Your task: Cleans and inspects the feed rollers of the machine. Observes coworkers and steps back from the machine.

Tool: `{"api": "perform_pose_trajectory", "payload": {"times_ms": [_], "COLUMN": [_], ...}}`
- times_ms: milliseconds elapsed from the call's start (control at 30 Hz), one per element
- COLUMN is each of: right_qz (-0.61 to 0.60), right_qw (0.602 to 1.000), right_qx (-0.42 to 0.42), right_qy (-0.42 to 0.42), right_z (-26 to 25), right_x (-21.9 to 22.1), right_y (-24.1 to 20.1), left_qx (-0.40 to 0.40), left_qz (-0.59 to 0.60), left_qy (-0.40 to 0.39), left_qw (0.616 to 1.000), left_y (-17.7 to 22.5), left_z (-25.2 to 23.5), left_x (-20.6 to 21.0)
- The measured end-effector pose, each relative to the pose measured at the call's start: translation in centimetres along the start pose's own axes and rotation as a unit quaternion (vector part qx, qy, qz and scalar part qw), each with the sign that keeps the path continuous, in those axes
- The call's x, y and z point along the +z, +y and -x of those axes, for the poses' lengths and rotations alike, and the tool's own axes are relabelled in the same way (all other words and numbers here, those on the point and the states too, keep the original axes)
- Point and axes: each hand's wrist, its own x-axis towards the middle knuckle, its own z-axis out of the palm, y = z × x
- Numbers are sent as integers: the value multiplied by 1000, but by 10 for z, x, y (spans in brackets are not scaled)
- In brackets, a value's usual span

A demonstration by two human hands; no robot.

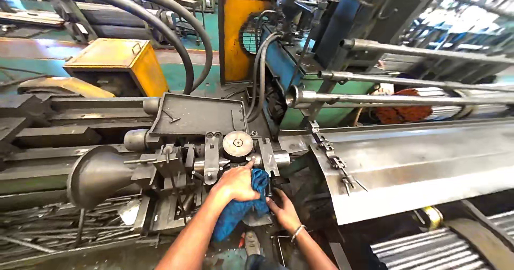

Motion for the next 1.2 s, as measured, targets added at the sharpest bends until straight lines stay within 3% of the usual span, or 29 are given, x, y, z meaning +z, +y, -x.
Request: {"api": "perform_pose_trajectory", "payload": {"times_ms": [167,300,400,500,633,767,900,967,1200], "right_qz": [92,12,-4,100,233,191,2,-34,133], "right_qw": [996,999,995,971,929,952,985,985,967], "right_qx": [4,0,-66,-174,-240,-194,-108,-94,-179], "right_qy": [0,46,78,127,160,142,135,139,127], "right_z": [-9,24,43,44,17,12,12,13,3], "right_x": [9,2,-12,-26,-47,-51,-45,-44,-56], "right_y": [-7,-28,-61,-88,-106,-108,-110,-111,-111], "left_qx": [27,121,145,98,-1,-57,-42,-17,3], "left_qz": [34,115,170,176,170,113,79,87,83], "left_qy": [35,129,213,291,401,481,563,587,600], "left_qw": [998,978,951,935,900,868,821,805,796], "left_y": [-10,-51,-87,-117,-127,-114,-115,-121,-126], "left_z": [37,82,107,124,112,94,84,82,78], "left_x": [19,61,100,138,178,193,209,214,218]}}
